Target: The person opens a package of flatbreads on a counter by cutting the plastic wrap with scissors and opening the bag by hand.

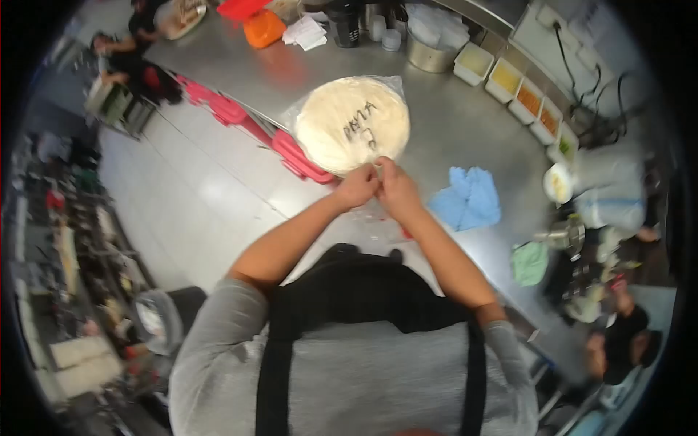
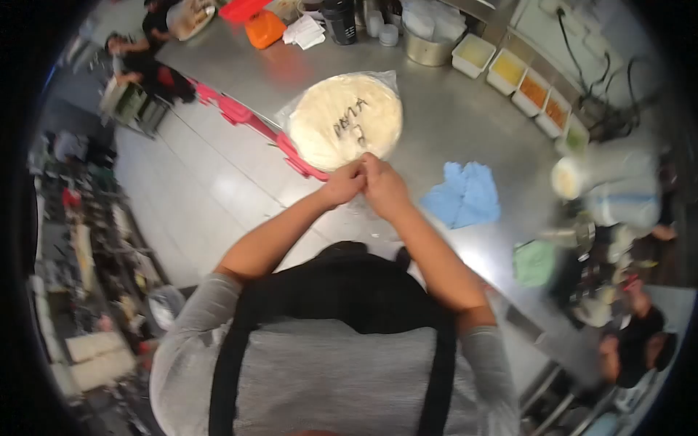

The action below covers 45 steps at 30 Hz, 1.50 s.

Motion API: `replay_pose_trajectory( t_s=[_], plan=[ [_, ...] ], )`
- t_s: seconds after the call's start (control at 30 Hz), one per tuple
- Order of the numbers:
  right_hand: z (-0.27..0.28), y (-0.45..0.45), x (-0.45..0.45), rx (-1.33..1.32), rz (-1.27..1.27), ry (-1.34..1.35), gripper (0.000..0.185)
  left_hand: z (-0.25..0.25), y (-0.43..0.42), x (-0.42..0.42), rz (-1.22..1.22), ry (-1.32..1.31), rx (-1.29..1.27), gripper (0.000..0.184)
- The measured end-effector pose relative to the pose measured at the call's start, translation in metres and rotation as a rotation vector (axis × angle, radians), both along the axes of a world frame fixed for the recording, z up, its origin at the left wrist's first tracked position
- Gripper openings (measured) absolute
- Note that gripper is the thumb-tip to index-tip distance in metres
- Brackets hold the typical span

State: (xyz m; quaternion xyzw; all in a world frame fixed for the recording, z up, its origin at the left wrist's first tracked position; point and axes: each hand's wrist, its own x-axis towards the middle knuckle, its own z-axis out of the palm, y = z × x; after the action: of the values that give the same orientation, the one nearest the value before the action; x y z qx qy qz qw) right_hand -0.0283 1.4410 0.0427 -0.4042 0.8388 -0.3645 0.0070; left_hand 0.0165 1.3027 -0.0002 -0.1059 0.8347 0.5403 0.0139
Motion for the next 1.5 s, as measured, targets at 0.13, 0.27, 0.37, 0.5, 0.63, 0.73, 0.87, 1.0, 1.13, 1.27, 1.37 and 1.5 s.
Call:
replay_pose_trajectory(
  t_s=[0.13, 0.27, 0.37, 0.5, 0.63, 0.73, 0.87, 1.0, 1.13, 1.27, 1.37, 1.5],
  plan=[
    [-0.001, -0.001, -0.004, 0.049, 0.084, 0.075, 0.050, 0.007, 0.008, 0.003, 0.055, 0.033, 0.077, 0.009],
    [0.005, -0.004, -0.003, 0.098, 0.151, 0.047, 0.044, 0.001, 0.002, 0.004, 0.050, 0.087, 0.083, 0.008],
    [0.011, -0.005, -0.002, 0.147, 0.191, 0.045, 0.043, 0.008, 0.007, 0.011, 0.053, 0.051, 0.079, 0.010],
    [0.013, -0.004, -0.013, 0.153, 0.245, -0.123, 0.043, 0.008, 0.012, 0.014, 0.132, 0.135, 0.079, 0.013],
    [0.010, 0.001, -0.020, 0.164, 0.280, -0.221, 0.043, 0.008, 0.012, 0.014, 0.135, 0.144, 0.055, 0.014],
    [-0.002, 0.002, -0.019, 0.070, 0.311, -0.149, 0.042, -0.010, 0.016, 0.011, 0.201, 0.265, -0.040, 0.014],
    [0.003, 0.003, -0.016, 0.079, 0.314, -0.074, 0.042, -0.001, 0.020, 0.014, 0.223, 0.164, 0.046, 0.014],
    [-0.001, 0.007, -0.021, 0.053, 0.360, -0.064, 0.041, -0.006, 0.023, 0.012, 0.241, 0.126, 0.027, 0.016],
    [-0.005, 0.010, -0.022, 0.004, 0.320, -0.103, 0.040, 0.003, 0.027, 0.012, 0.244, 0.133, -0.040, 0.017],
    [-0.020, 0.012, -0.019, -0.069, 0.235, -0.178, 0.038, 0.000, 0.026, 0.012, 0.233, 0.078, -0.108, 0.018],
    [-0.025, 0.009, -0.014, -0.098, 0.220, -0.208, 0.037, 0.007, 0.025, 0.016, 0.216, 0.074, -0.118, 0.020],
    [-0.019, 0.006, -0.015, -0.042, 0.296, -0.154, 0.036, 0.003, 0.027, 0.018, 0.285, 0.039, -0.091, 0.021]
  ],
)
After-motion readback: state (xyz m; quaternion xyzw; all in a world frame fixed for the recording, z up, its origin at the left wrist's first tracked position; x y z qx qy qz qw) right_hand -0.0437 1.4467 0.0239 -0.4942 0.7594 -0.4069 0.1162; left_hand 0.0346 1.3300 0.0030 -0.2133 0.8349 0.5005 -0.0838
